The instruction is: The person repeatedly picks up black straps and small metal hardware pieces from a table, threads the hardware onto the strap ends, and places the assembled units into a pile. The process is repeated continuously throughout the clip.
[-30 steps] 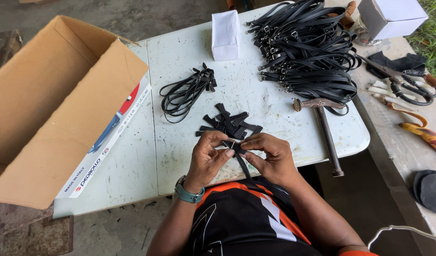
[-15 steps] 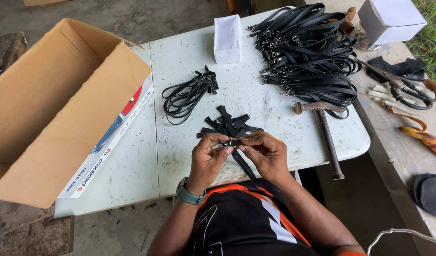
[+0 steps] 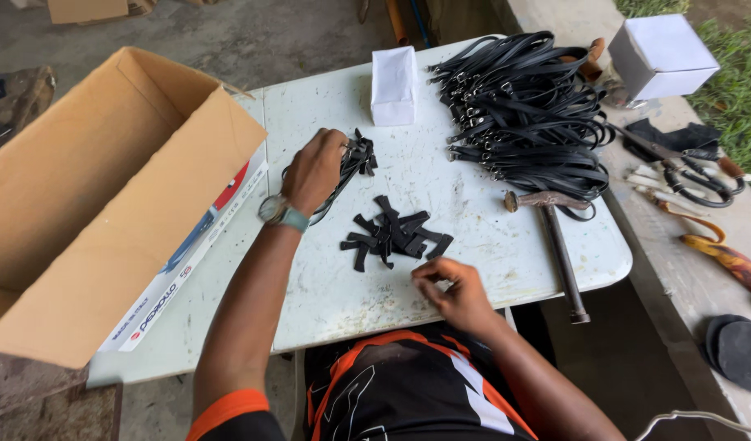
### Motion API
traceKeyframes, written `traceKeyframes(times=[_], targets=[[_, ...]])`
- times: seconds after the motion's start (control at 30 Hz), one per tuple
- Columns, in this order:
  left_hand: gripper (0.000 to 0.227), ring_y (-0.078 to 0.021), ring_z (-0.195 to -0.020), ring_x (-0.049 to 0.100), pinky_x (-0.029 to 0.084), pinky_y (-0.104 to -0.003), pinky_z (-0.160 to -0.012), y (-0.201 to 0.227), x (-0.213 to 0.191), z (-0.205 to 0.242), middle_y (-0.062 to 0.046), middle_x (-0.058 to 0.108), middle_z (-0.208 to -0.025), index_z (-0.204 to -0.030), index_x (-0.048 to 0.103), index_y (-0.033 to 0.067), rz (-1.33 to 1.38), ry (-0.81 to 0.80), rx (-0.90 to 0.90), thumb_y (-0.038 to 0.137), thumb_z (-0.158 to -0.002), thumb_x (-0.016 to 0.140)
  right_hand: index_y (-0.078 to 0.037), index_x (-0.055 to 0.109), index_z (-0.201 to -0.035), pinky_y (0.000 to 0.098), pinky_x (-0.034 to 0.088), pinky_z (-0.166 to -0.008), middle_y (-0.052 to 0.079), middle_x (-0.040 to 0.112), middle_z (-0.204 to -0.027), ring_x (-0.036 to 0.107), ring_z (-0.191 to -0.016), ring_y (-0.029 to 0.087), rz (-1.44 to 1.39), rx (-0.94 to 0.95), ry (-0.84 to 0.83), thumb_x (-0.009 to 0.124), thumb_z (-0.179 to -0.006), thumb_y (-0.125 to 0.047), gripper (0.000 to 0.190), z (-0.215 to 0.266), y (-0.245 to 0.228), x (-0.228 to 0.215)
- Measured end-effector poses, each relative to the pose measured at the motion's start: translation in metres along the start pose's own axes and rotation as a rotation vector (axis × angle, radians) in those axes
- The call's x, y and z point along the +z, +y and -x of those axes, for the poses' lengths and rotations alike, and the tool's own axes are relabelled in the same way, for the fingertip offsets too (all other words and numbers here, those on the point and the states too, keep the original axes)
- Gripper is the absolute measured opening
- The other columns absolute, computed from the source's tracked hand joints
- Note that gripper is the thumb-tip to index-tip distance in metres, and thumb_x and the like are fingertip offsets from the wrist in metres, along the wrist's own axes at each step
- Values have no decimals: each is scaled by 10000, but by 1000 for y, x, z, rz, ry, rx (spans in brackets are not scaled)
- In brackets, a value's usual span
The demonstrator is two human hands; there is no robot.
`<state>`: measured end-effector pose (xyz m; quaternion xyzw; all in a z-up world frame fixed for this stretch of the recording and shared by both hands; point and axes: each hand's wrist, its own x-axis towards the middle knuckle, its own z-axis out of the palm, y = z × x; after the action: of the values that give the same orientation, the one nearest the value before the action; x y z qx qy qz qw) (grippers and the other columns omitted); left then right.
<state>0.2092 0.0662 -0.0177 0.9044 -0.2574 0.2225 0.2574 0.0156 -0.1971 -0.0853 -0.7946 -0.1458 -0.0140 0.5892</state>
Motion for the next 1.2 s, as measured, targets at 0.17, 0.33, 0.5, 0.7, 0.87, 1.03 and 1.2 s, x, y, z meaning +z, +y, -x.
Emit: traceKeyframes(times=[0.17, 0.33, 0.5, 0.7, 0.87, 1.03, 1.2], targets=[[166, -384, -977, 652, 544, -494, -781, -31, 65, -4, -151, 652, -1099, -1112, 673, 97, -37, -271, -170, 35, -970, 612, -36, 731, -946, 294, 609, -708, 69, 755, -943, 743, -822, 131, 146, -43, -70, 733, -850, 29, 116, 5, 5, 12], [261, -350, -1064, 657, 558, -451, -871, -32, 61, 1, -111, 641, -1242, -1238, 662, 120, 36, -269, -245, 127, -978, 653, -92, 768, -979, 305, 605, -633, 66, 790, -887, 746, -734, 170, 165, 72, -58, 677, -903, -4, 148, -25, 19, -23], [494, -357, -1134, 637, 544, -434, -929, -8, 22, 12, -158, 608, -1309, -1357, 605, 61, 127, -117, -219, 193, -905, 754, -134, 771, -1009, 344, 534, -699, 64, 739, -965, 679, -804, 221, 867, -70, 442, 741, -929, -137, 86, -96, 36, -125], [437, -352, -1149, 650, 542, -431, -951, 29, -11, 69, -184, 666, -1238, -1279, 655, 9, 224, 137, -162, 168, -894, 785, -174, 788, -926, 443, 445, -876, 86, 689, -1071, 572, -1047, 334, 1177, -11, 516, 781, -798, -190, 129, -126, 41, -180], [319, -323, -1061, 703, 557, -392, -899, 46, -13, 114, -156, 713, -1164, -1169, 693, 20, 274, 256, -243, 182, -907, 774, -185, 763, -923, 442, 423, -917, 34, 684, -1088, 565, -1070, 321, 1090, -34, 518, 762, -860, -157, 69, -129, 33, -196], [250, -258, -998, 730, 577, -362, -861, 55, 10, 111, -125, 743, -1101, -1121, 711, 31, 373, 289, -257, 178, -927, 764, -143, 699, -1003, 448, 396, -960, 24, 679, -1102, 570, -1102, 308, 1038, -400, 696, 779, -930, -107, 114, -133, 11, -192], [214, -202, -961, 742, 611, -311, -813, 87, 57, 72, -82, 766, -1099, -1167, 734, 80, 683, 153, -338, 188, -999, 658, -96, 649, -1033, 438, 413, -1010, 22, 715, -1157, 619, -1146, 261, 989, -613, 750, 738, -981, -52, 111, -137, -21, -178]])
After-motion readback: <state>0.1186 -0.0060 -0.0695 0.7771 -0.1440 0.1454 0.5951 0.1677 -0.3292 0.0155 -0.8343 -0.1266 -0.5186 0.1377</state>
